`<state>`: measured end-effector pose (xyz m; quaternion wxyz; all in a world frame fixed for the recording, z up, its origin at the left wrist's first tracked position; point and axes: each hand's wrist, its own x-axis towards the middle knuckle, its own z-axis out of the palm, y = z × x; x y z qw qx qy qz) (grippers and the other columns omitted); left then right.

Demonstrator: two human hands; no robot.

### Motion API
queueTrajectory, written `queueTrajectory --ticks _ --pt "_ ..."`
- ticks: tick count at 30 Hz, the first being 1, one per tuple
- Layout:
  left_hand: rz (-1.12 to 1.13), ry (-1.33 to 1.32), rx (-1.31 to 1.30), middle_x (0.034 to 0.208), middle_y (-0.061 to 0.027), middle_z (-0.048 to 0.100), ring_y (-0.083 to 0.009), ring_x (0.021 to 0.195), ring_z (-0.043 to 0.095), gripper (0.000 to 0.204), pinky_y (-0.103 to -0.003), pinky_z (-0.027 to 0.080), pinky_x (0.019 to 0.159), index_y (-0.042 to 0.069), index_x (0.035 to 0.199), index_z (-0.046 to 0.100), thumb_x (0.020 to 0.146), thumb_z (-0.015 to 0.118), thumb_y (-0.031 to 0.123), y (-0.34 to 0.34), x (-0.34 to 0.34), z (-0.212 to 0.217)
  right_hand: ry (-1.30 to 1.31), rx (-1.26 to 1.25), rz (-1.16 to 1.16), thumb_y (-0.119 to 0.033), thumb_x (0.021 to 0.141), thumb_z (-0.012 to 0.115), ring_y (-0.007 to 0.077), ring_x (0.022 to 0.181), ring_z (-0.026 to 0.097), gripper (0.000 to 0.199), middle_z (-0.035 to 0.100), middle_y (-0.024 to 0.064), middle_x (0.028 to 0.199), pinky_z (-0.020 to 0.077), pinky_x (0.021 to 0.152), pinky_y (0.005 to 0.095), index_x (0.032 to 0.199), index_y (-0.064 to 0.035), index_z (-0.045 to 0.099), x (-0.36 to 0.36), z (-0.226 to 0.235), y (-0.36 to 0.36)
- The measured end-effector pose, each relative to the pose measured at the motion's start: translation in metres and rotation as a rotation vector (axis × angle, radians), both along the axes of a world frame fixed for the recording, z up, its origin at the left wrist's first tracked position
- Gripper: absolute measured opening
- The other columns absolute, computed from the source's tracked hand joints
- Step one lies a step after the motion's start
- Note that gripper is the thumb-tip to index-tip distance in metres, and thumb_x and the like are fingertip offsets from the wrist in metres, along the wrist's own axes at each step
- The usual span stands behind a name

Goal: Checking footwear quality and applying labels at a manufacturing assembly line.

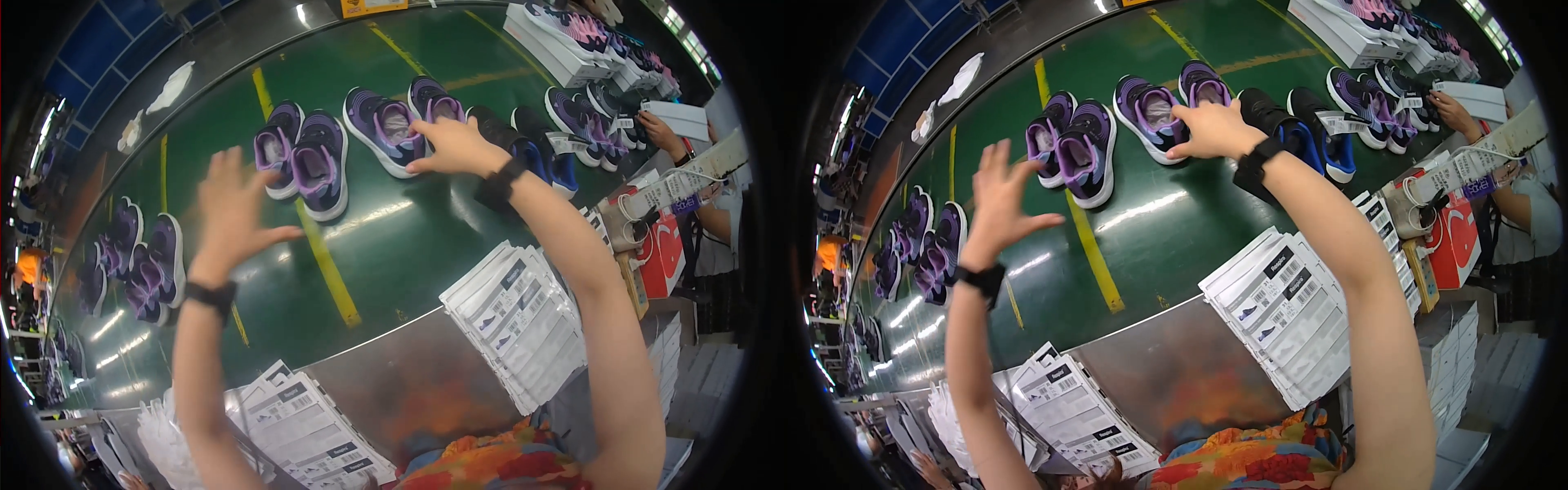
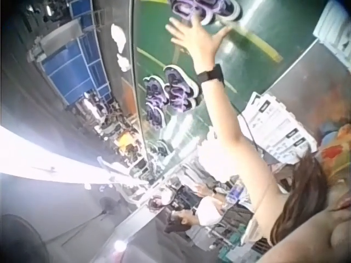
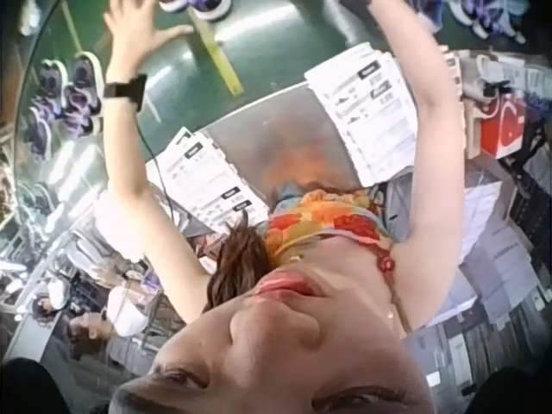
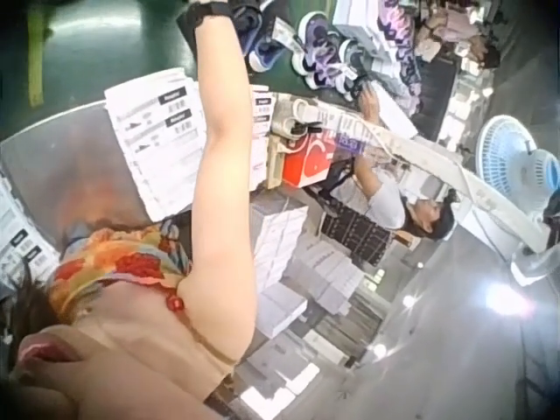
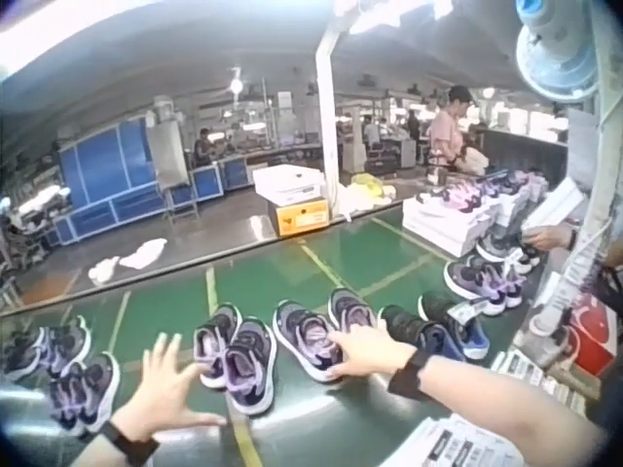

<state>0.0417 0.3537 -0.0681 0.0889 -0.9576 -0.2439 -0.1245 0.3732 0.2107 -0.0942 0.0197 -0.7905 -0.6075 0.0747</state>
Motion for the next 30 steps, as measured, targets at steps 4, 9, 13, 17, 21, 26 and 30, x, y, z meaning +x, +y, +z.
queueTrajectory --ticks 4,9,13,17,21,26,30 --pt "0.133 -0.011 -0.147 0.125 -0.023 0.051 -0.0431 0.119 0.045 0.068 -0.054 0.039 0.1 0.012 0.107 0.072 0.059 0.08 0.059 0.006 0.05 -0.043 -0.003 0.092 -0.036 -0.064 0.07 0.071 0.031 0.1 0.065 0.061 0.071 0.0111 0.1 0.0379 0.089 0.0561 0.105 -0.0137 0.069 -0.019 0.027 0.0" --pt "0.076 0.019 -0.295 0.104 -0.018 0.057 -0.0365 0.106 0.051 0.059 -0.042 0.041 0.095 0.003 0.103 0.069 0.061 0.084 0.041 0.014 -0.046 -0.02 0.274 0.374 0.345 -0.051 0.064 0.08 0.0346 0.077 0.065 0.055 0.067 0.0153 0.077 0.0507 0.068 0.0409 0.091 -0.0038 0.069 -0.083 0.105 -0.121" --pt "0.239 -0.145 -0.769 0.133 -0.0184 0.052 -0.0311 0.126 0.048 0.057 -0.039 0.037 0.107 0.001 0.131 0.052 0.082 0.071 0.023 -0.118 -0.072 0.031 0.29 0.447 0.422 -0.038 0.06 0.078 0.0262 0.069 0.052 0.04 0.055 0.0116 0.078 0.039 0.059 0.0354 0.081 -0.007 0.062 -0.162 0.088 -0.235" --pt "0.243 -0.043 -1.266 0.153 -0.0401 0.012 -0.0481 0.144 0.023 0.093 -0.045 0.024 0.115 -0.004 0.148 0.03 0.082 0.068 0.049 -0.288 -0.105 0.05 0.431 0.416 0.478 -0.035 0.072 0.072 0.0249 0.071 0.05 0.036 0.052 0.0098 0.078 0.038 0.062 0.0325 0.088 -0.0042 0.063 -0.209 0.055 -0.294" --pt "0.221 -0.17 -1.192 0.153 -0.0423 0.002 -0.0561 0.142 0.018 0.099 -0.052 0.026 0.113 -0.001 0.15 0.027 0.079 0.071 0.051 -0.35 -0.111 -0.001 0.698 0.281 0.462 -0.036 0.077 0.074 0.0233 0.077 0.056 0.036 0.058 0.0093 0.089 0.043 0.063 0.0307 0.093 -0.0053 0.065 -0.209 0.03 -0.313" --pt "0.257 -0.178 -0.922 0.148 -0.0354 0.027 -0.0522 0.133 0.037 0.085 -0.054 0.036 0.105 0.003 0.137 0.048 0.069 0.085 0.036 -0.378 -0.104 -0.003 0.443 0.549 0.424 -0.02 0.078 0.069 0.0256 0.091 0.06 0.023 0.061 0.0099 0.097 0.0506 0.076 0.0354 0.093 -0.0039 0.063 -0.188 0.021 -0.296" --pt "0.075 -0.367 -0.577 0.096 -0.0137 0.061 -0.0301 0.082 0.061 0.045 -0.038 0.05 0.067 0.002 0.099 0.065 0.064 0.089 0.019 -0.373 -0.088 -0.005 0.332 0.552 0.634 -0.016 0.075 0.074 0.0289 0.09 0.066 0.023 0.067 0.0124 0.097 0.0555 0.085 0.0441 0.091 -0.0027 0.064 -0.186 0.014 -0.279"
